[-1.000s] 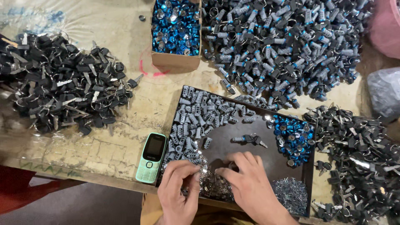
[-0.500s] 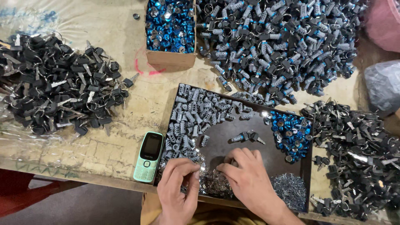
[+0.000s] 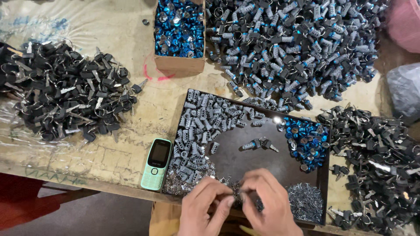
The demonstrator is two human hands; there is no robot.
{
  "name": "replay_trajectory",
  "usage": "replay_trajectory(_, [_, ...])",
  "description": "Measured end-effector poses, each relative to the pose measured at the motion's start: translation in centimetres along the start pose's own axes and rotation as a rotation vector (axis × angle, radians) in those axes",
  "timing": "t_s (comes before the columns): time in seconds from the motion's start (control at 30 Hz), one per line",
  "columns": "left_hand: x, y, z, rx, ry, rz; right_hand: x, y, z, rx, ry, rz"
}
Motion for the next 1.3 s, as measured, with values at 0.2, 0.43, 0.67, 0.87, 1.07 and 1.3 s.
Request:
replay_trajectory(0.2, [4.1,-1.3,-3.3,-0.659,-1.037,-0.459,0.5,-5.6,1.0,-0.047,0.129,0.248])
replay_trajectory(0.43, [7.5,-2.7,-4.7,-0.699,-0.841,-0.472,-2.3,-10.4,3.9,0.039,0.301,0.083])
replay_trajectory(0.67, [7.8,-1.4,-3.4,-0.348,-0.355,-0.353,-6.0,-8.4,5.3,0.135,-0.217,0.176])
replay_trajectory(0.87, [7.3,-1.3,-3.4,-0.496,-0.390,-0.238,-8.4,-8.1,6.7,0.304,-0.538,0.001])
replay_trajectory(1.07, [7.1,-1.2,-2.8,-0.296,-0.401,-0.233,-7.3,-7.4,6.2,0.288,-0.540,-0.064])
replay_trajectory(1.3, [7.3,-0.8,-2.3,-0.429,-0.353,-0.279,-7.7,-5.2,6.2,0.213,-0.631,-0.003])
Point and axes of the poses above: each hand's wrist, its own y-axis towards the middle knuckle, its own x-axis out of the palm, z = x × y, the point moved 4 cm from there along y, towards the middle knuckle, and after that the axes turned 2 degrees about z, right-handed, at the moved point
